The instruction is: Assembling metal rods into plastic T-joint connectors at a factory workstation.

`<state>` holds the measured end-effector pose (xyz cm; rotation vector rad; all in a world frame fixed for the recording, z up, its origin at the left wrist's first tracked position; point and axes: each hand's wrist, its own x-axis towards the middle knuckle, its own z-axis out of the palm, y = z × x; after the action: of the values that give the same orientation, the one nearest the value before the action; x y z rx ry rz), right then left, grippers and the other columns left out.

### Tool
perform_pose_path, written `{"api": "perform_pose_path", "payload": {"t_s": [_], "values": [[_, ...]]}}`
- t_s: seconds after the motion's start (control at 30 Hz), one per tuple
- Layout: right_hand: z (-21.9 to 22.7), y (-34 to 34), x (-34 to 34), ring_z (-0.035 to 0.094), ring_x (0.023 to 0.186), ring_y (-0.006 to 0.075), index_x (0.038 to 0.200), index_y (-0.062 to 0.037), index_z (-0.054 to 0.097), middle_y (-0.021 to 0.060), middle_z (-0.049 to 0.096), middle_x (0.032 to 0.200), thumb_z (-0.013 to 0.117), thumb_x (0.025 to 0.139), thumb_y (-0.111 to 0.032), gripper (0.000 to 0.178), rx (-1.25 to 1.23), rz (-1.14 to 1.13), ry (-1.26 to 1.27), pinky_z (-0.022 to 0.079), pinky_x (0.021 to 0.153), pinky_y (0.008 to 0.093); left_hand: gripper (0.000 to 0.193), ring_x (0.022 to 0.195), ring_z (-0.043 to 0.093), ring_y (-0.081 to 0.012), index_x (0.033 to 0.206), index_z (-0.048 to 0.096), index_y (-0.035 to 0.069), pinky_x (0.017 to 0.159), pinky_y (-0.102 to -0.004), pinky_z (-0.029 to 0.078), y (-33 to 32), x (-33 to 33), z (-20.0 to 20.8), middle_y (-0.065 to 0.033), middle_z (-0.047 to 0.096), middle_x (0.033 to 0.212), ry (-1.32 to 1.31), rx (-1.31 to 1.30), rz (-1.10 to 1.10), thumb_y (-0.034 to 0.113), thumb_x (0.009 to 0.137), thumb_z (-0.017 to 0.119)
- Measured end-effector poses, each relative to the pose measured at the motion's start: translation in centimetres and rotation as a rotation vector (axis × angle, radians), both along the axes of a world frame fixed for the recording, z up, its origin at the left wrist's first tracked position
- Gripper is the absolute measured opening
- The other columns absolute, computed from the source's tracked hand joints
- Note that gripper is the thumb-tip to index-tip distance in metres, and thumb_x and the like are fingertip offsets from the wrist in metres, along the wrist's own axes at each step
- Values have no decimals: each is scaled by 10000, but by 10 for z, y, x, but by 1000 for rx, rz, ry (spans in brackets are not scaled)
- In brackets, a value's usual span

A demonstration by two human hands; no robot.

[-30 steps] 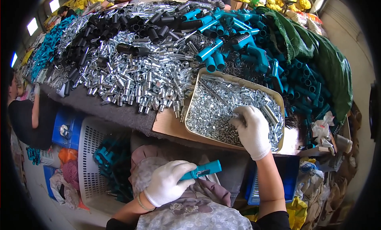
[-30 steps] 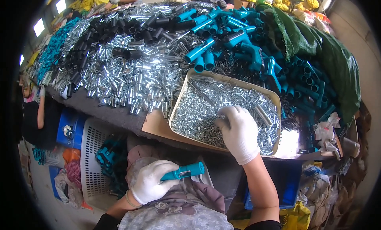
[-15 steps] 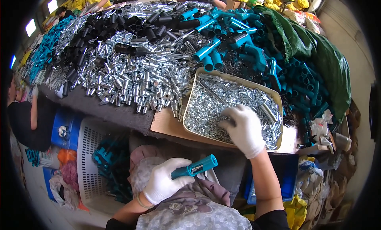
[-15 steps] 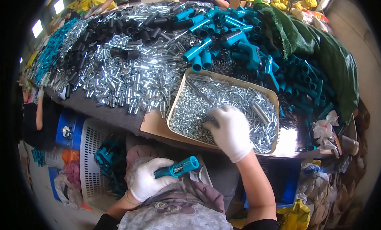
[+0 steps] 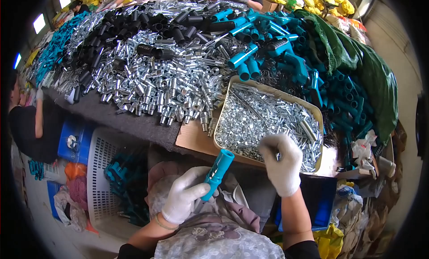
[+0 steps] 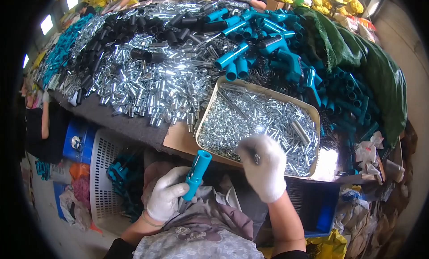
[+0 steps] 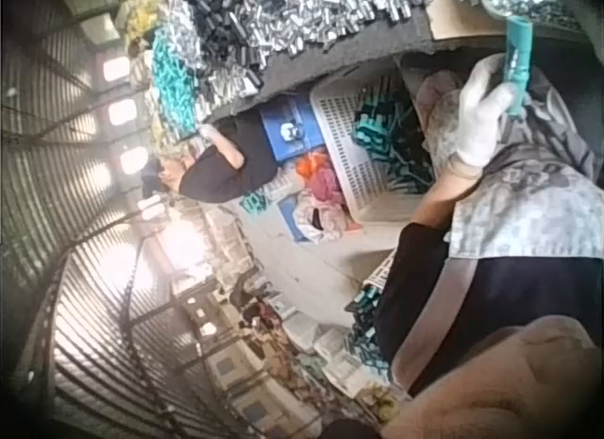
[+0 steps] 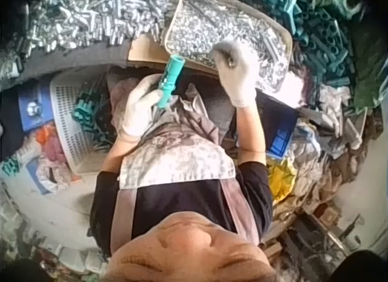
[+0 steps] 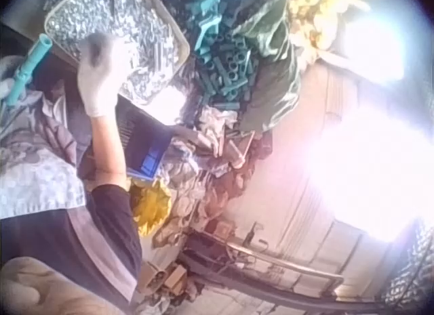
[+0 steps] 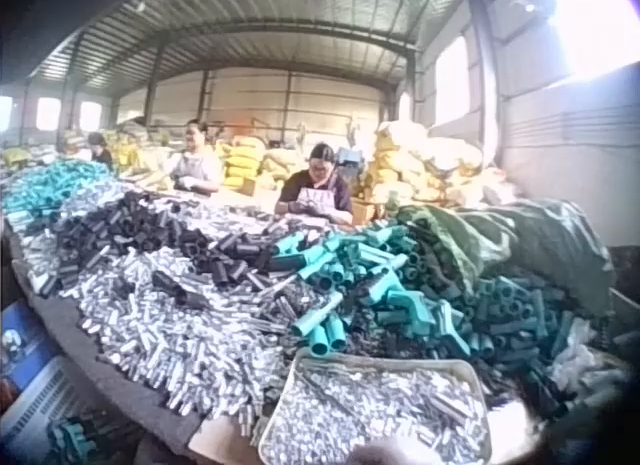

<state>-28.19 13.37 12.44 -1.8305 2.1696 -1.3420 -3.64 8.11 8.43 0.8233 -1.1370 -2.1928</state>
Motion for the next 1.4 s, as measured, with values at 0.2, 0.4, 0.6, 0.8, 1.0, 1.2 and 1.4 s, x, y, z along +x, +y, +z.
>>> {"api": "perform_pose_path", "payload": {"t_s": [0.2, 0.4, 0.6, 0.8, 1.0, 1.2, 1.4], "values": [[-14, 12, 50, 675, 685, 245, 834, -43, 702, 97, 689, 789, 806, 734, 28, 162, 74, 330, -209, 531, 625, 343, 460, 995, 637, -160, 1351, 537, -69, 906, -300, 516, 6, -5, -7, -112, 666, 1163, 36, -66, 56, 82, 929, 640], [-23, 15, 62, 672, 701, 159, 813, -33, 680, 62, 691, 781, 814, 783, -3, 140, 174, 280, -511, 532, 635, 304, 453, 1075, 628, -154, 1337, 567, -59, 969, -308, 501, 10, 1, -12, -110, 671, 1212, -70, -278, 94, 49, 917, 702], [-24, 15, 55, 667, 933, 136, 1191, 17, 587, 81, 686, 1074, 768, 859, 12, 378, 401, 350, -1310, 581, 785, 293, 426, 1088, 639, -158, 1310, 615, -36, 968, -306, 503, 9, 6, -4, -116, 684, 1206, -150, -477, 33, 66, 913, 729], [-5, 0, 48, 661, 730, 132, 1179, -9, 610, 75, 701, 907, 861, 769, -91, 488, 408, 491, -623, 545, 669, 292, 485, 1039, 663, -186, 1359, 576, -33, 912, -323, 533, 6, 9, -21, -131, 682, 1173, -20, -375, -57, 162, 948, 744], [51, -87, 26, 709, 841, 363, 970, -74, 736, 168, 698, 877, 791, 834, -190, 187, 304, 552, 193, 563, 743, 422, 819, 876, 666, -212, 1428, 456, -74, 719, -320, 554, -16, 30, -16, -168, 665, 1106, 436, 182, -74, 478, 905, 760], [60, -257, 38, 678, 939, 385, 1100, -62, 711, 176, 671, 1001, 815, 789, -229, 368, 114, 352, 401, 550, 842, 471, 815, 914, 663, -225, 1424, 449, -79, 724, -339, 560, -27, 60, -29, -168, 653, 1144, 394, 174, 14, 467, 906, 762], [34, -348, 68, 669, 1072, 366, 1272, -107, 689, 177, 675, 1109, 830, 772, -330, 565, 217, 259, 583, 547, 927, 465, 809, 745, 637, -208, 1245, 531, -66, 677, -313, 517, -35, 72, -17, -156, 665, 913, 230, 170, 149, 577, 827, 791]]}}
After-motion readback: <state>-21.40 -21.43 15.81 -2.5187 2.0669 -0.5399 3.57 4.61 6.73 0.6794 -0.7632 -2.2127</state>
